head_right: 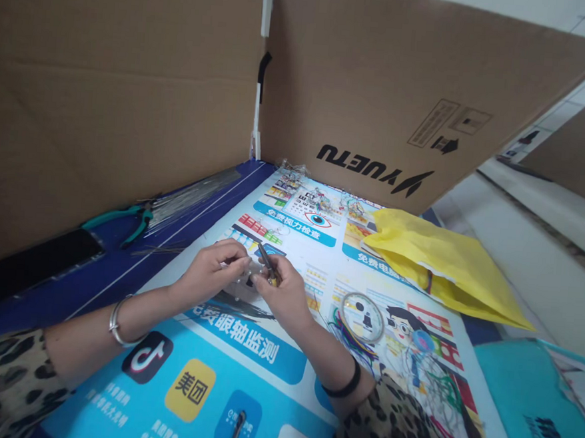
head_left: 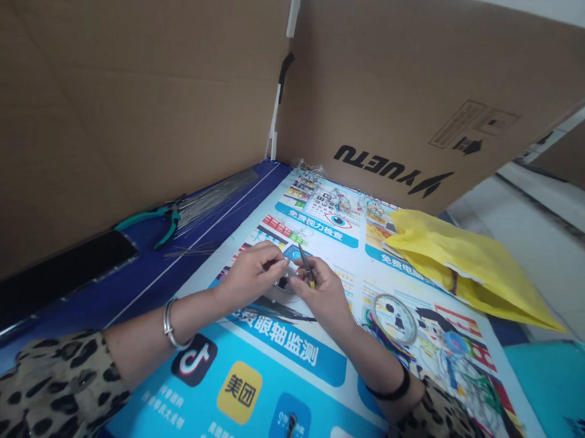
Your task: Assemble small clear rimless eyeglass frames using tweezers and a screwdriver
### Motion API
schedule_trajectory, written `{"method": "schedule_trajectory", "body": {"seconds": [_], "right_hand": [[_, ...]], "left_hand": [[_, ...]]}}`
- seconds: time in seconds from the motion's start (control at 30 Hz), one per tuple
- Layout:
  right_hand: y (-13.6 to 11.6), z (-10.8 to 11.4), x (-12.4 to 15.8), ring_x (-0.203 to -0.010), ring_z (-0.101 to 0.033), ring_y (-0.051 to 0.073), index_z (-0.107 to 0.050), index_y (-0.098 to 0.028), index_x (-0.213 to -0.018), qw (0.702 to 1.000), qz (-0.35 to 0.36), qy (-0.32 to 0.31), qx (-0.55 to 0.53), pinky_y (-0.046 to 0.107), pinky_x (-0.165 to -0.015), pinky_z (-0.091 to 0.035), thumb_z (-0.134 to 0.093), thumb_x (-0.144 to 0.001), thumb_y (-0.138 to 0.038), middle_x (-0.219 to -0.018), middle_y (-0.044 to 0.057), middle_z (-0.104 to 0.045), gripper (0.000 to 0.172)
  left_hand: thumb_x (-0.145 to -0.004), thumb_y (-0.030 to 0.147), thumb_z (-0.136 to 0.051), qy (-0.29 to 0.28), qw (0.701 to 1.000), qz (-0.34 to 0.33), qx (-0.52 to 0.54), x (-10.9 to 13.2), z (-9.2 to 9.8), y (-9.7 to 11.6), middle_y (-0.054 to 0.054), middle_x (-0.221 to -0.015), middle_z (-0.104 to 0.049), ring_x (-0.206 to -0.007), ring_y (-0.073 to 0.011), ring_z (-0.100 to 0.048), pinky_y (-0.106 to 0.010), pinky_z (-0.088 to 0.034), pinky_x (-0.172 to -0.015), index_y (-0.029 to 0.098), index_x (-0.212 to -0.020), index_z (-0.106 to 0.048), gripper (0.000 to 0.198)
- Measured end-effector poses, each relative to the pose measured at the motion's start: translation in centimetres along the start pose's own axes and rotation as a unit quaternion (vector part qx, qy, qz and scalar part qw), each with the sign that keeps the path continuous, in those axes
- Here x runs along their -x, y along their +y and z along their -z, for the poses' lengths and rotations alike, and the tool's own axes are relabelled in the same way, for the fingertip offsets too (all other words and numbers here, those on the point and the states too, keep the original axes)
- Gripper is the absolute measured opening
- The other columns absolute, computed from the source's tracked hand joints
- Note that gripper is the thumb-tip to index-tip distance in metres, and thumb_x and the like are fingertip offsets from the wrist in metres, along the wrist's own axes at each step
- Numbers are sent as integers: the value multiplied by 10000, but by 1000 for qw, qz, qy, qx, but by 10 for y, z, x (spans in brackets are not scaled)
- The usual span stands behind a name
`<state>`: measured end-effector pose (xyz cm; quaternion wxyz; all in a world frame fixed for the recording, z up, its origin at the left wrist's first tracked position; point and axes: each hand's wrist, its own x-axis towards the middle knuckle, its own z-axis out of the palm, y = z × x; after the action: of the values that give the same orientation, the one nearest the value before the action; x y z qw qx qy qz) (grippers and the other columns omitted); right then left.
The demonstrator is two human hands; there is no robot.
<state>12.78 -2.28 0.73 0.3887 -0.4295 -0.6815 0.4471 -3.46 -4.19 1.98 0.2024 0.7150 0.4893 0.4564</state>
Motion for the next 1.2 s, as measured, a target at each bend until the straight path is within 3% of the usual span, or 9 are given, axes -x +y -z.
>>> {"method": "schedule_trajectory", "body": {"seconds": [0.27,0.53,0.73,0.93,1.07,1.2], "right_hand": [[0,1,0,-661,-519,111,-557,-192,-894,1000,-4,5,3,247,-648,-439,-595,-689,-265,-706,-24,-542,222],[-5,2,1,-616,-515,115,-580,-189,-804,999,-1,14,45,240,-601,-431,-581,-688,-282,-658,-23,-559,149],[-1,3,0,-652,-531,123,-580,-195,-811,999,5,2,42,245,-623,-429,-563,-709,-281,-692,-22,-579,134],[-2,4,0,-679,-559,135,-580,-195,-843,999,4,-13,43,260,-644,-443,-558,-732,-298,-737,-9,-610,153],[2,10,-1,-747,-576,162,-588,-208,-906,990,40,-32,135,291,-684,-449,-528,-764,-315,-806,16,-628,188],[13,19,-7,-812,-562,196,-596,-204,-919,955,117,-13,274,324,-728,-436,-518,-771,-329,-843,51,-619,208]], "left_hand": [[-812,190,-460,27,999,8,-15,1,2,-1,-2,-662,-511,-670,-121,-474,-248,-371,-638,162,-617,-486,198],[-760,109,-440,3,1000,-11,-15,-1,1,-5,-5,-687,-531,-687,-122,-481,-252,-379,-656,162,-620,-479,155],[-806,176,-423,-77,989,64,106,-1,1,-4,-17,-774,-592,-725,-121,-531,-255,-416,-680,158,-712,-515,133],[-863,329,-402,-59,961,138,232,-2,1,-1,0,-715,-564,-672,-108,-551,-243,-444,-647,155,-794,-515,219],[-860,341,-413,-21,965,147,218,-2,2,1,9,-680,-553,-623,-102,-548,-238,-447,-623,161,-772,-514,225],[-868,332,-403,3,969,128,212,-2,4,-2,13,-659,-557,-631,-100,-551,-235,-445,-638,167,-780,-514,218]]}}
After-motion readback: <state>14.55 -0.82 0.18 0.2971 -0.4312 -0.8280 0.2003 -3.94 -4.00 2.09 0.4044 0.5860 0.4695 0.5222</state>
